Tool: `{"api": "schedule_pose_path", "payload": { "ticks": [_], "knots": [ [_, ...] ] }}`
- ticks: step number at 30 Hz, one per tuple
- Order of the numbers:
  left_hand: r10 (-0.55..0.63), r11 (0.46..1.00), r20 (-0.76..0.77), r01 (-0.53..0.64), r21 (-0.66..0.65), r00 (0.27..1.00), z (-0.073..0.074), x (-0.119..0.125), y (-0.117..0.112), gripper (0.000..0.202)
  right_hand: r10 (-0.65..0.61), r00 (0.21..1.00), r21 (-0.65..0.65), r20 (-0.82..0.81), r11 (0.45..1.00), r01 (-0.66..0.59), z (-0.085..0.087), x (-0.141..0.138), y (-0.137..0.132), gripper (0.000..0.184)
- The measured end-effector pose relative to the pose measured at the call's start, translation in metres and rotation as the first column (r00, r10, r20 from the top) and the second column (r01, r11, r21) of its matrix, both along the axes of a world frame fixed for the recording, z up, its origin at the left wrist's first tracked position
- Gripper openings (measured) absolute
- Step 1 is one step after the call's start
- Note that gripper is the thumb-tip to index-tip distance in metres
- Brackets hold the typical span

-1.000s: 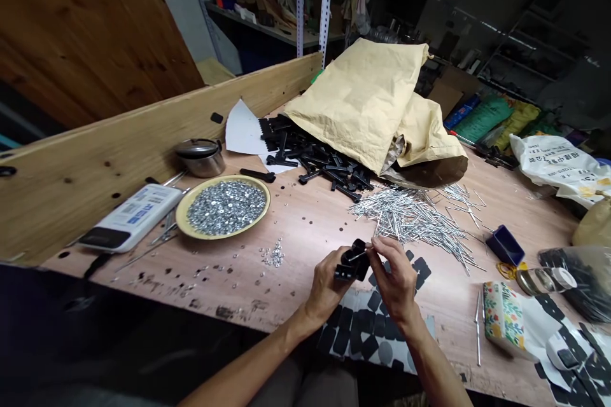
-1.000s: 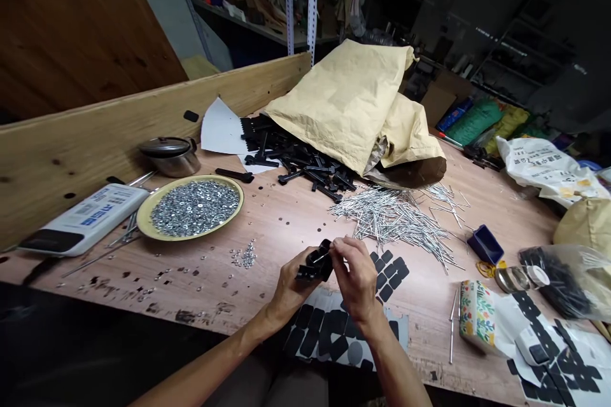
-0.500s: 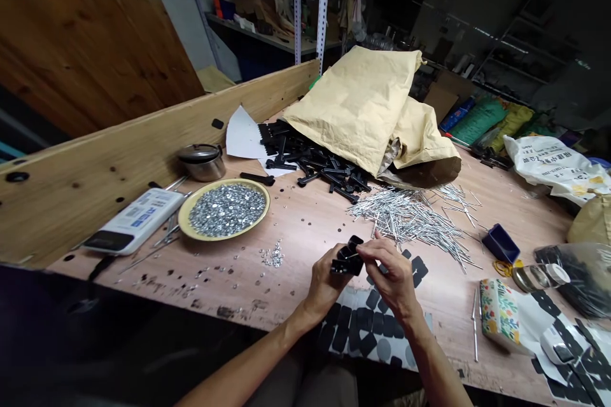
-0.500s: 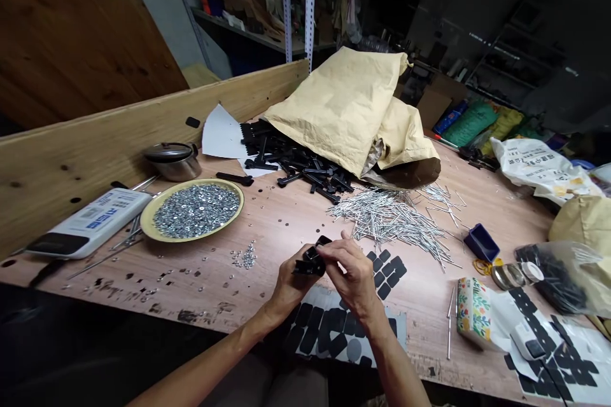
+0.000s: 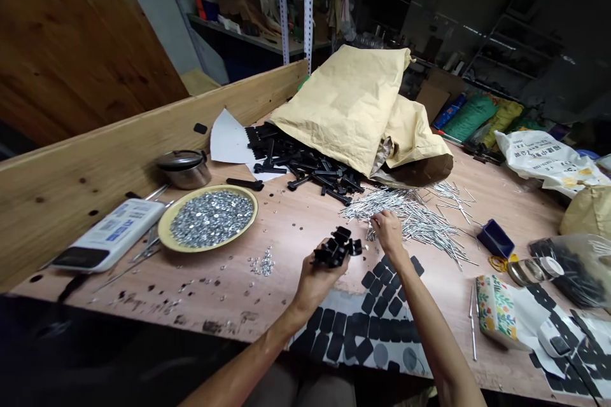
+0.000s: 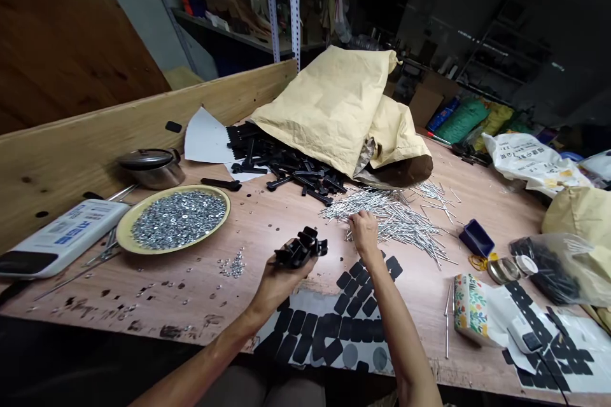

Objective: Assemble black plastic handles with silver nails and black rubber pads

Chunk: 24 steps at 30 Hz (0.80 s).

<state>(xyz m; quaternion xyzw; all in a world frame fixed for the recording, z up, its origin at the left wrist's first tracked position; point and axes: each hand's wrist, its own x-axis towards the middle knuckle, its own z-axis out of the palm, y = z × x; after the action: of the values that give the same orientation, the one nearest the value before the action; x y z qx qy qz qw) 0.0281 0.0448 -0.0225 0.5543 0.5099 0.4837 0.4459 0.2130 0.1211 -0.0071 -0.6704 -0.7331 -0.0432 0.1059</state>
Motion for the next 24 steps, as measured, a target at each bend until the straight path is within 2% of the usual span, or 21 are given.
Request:
{"api": "schedule_pose_path", "payload": {
  "ticks": [5, 7, 8, 10, 12, 13, 15, 17, 19, 22, 24],
  "knots": [
    [0.012, 0.994, 0.107, -0.001, -0.105, 0.994, -0.001, -0.008, 0.006, 0.016, 0.023, 0.999, -0.069, 0.049, 0.997, -0.02, -0.021, -0.01, 0.024, 0.021],
    [0.022, 0.975, 0.203, 0.024, -0.222, 0.979, 0.002, -0.009, 0.008, 0.023, 0.031, 0.998, -0.084, 0.046, 0.996, -0.027, -0.025, -0.011, 0.027, 0.023],
    [0.029, 0.949, 0.273, 0.059, -0.309, 0.962, 0.004, -0.009, 0.01, 0.027, 0.035, 0.999, -0.088, 0.04, 0.996, -0.031, -0.026, -0.011, 0.028, 0.023],
    [0.063, 0.865, 0.402, 0.151, -0.478, 0.913, 0.009, -0.01, 0.014, 0.028, 0.035, 0.999, -0.091, 0.023, 0.995, -0.032, -0.026, -0.008, 0.026, 0.023],
    [0.094, 0.799, 0.446, 0.2, -0.567, 0.89, 0.014, -0.011, 0.018, 0.023, 0.02, 1.0, -0.078, 0.006, 0.997, -0.019, -0.022, -0.006, 0.022, 0.026],
    [0.101, 0.787, 0.443, 0.201, -0.583, 0.891, 0.015, -0.011, 0.019, 0.021, 0.012, 0.999, -0.051, -0.042, 0.999, -0.014, -0.018, -0.006, 0.018, 0.029],
    [0.095, 0.784, 0.435, 0.202, -0.587, 0.896, 0.016, -0.011, 0.017, 0.019, 0.03, 0.969, 0.048, -0.244, 0.999, -0.019, -0.005, -0.007, 0.009, 0.037],
    [0.06, 0.807, 0.341, 0.155, -0.57, 0.938, 0.015, -0.007, 0.014, 0.017, 0.105, 0.853, 0.152, -0.511, 0.988, -0.03, 0.011, -0.012, -0.002, 0.041],
    [0.022, 0.847, 0.176, 0.075, -0.526, 0.984, 0.012, -0.002, 0.011, 0.012, 0.172, 0.676, 0.186, -0.717, 0.981, -0.053, 0.03, -0.022, -0.016, 0.042],
    [0.014, 0.891, -0.003, -0.014, -0.454, 1.0, 0.006, 0.005, 0.01, 0.005, 0.186, 0.427, 0.153, -0.885, 0.982, -0.111, 0.052, -0.039, -0.037, 0.036],
    [0.022, 0.908, -0.06, -0.045, -0.417, 0.998, 0.003, 0.008, 0.011, 0.002, 0.184, 0.341, 0.144, -0.922, 0.98, -0.14, 0.06, -0.048, -0.049, 0.031]
  ]
}}
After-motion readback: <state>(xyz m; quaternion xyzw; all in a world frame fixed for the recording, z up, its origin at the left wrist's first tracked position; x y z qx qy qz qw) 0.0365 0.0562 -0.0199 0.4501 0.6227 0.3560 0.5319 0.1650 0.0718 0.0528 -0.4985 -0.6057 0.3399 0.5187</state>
